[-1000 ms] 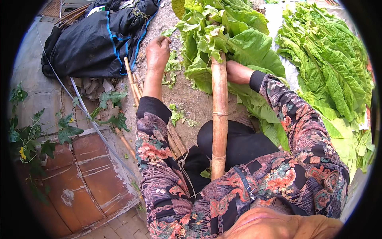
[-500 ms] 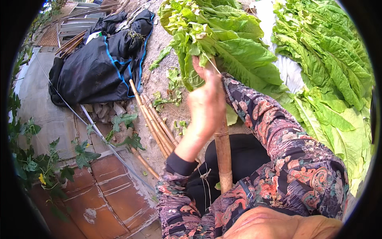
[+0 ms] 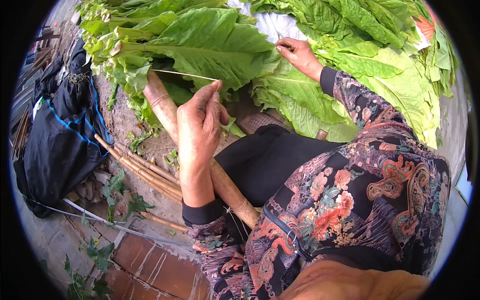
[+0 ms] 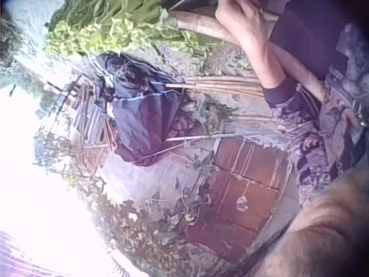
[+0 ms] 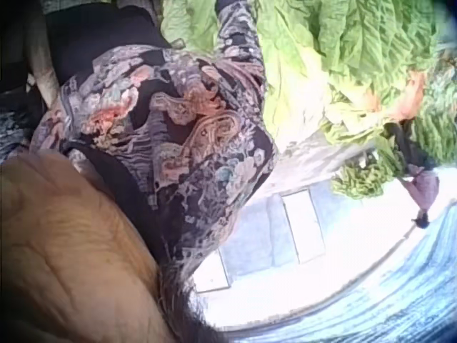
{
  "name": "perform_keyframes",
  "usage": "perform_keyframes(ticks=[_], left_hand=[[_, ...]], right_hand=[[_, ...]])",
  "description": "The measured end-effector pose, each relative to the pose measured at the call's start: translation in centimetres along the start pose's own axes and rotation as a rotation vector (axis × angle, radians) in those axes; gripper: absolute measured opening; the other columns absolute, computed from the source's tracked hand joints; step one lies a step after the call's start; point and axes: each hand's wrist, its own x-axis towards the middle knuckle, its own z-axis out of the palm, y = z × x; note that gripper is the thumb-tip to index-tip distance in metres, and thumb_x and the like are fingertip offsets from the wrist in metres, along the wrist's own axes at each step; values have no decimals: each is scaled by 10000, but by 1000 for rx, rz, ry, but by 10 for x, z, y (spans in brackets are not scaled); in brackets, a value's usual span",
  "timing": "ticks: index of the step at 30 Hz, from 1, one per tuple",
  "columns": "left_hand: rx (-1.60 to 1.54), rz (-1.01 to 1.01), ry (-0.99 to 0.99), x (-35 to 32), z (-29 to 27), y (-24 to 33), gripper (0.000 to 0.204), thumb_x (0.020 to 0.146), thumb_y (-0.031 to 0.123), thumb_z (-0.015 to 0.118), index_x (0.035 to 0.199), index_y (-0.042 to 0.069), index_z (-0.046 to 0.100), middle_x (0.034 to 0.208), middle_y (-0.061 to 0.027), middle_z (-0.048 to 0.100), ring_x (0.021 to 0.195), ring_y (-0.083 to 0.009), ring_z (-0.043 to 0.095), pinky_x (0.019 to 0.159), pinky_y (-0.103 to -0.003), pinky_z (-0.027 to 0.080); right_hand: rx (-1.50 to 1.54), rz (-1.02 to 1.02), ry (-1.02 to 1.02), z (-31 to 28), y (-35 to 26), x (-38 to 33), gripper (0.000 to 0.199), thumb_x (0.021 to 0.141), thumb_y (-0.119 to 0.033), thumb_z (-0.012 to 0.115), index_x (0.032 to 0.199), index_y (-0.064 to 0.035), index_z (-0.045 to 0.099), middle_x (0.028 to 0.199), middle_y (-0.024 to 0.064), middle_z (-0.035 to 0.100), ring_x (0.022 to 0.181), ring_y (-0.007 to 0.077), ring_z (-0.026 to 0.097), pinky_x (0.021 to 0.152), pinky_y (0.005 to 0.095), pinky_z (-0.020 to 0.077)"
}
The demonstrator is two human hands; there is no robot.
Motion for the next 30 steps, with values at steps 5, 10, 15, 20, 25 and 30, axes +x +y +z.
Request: perform_keyframes(ticks=[5, 10, 15, 20, 25, 30], left_hand=[[263, 1, 39, 14, 17, -2, 252, 936, 85, 509, 1110, -63, 615, 536, -50, 532, 473, -81, 484, 451, -244, 388], [360, -26, 33, 17, 26, 2, 269, 946, 111, 492, 1122, -51, 614, 537, -42, 532, 478, -75, 477, 458, -240, 384], [332, -24, 24, 14, 32, -2, 275, 952, 111, 481, 1136, -55, 602, 538, -37, 522, 482, -75, 462, 460, -240, 376], [239, -1, 32, 15, 32, -8, 280, 961, 122, 477, 1143, -56, 593, 558, -25, 515, 501, -72, 456, 474, -229, 365], [246, -7, 46, 8, 32, -6, 280, 963, 138, 481, 1141, -43, 599, 555, -16, 507, 507, -64, 449, 481, -223, 355], [124, 48, 35, -10, 25, -9, 281, 964, 154, 483, 1134, -34, 605, 557, -12, 511, 495, -65, 412, 468, -233, 329]], right_hand=[[-721, 142, -86, -115, 168, -32, 293, 809, -246, 626, 1015, -40, 650, 905, 151, 660, 845, 317, 631, 753, 424, 484], [-1083, 303, -247, -116, 187, -52, 373, 772, -286, 672, 1078, -76, 635, 1123, 109, 601, 1097, 295, 542, 881, 459, 418], [-928, 369, -216, -136, 181, -51, 584, 783, -493, 630, 1237, -130, 573, 1190, 111, 549, 1161, 306, 486, 947, 465, 383], [-1022, 451, -325, -150, 202, -58, 479, 776, -328, 621, 1205, -116, 593, 1206, 134, 563, 1140, 303, 520, 942, 463, 413], [-812, 457, -328, -165, 165, -50, 366, 772, -386, 628, 980, -93, 697, 1138, 124, 609, 1128, 305, 525, 925, 452, 423], [-1124, 478, -552, -186, 161, -84, 545, 790, -330, 625, 1290, -138, 523, 1385, 90, 418, 1226, 291, 448, 991, 533, 331]])
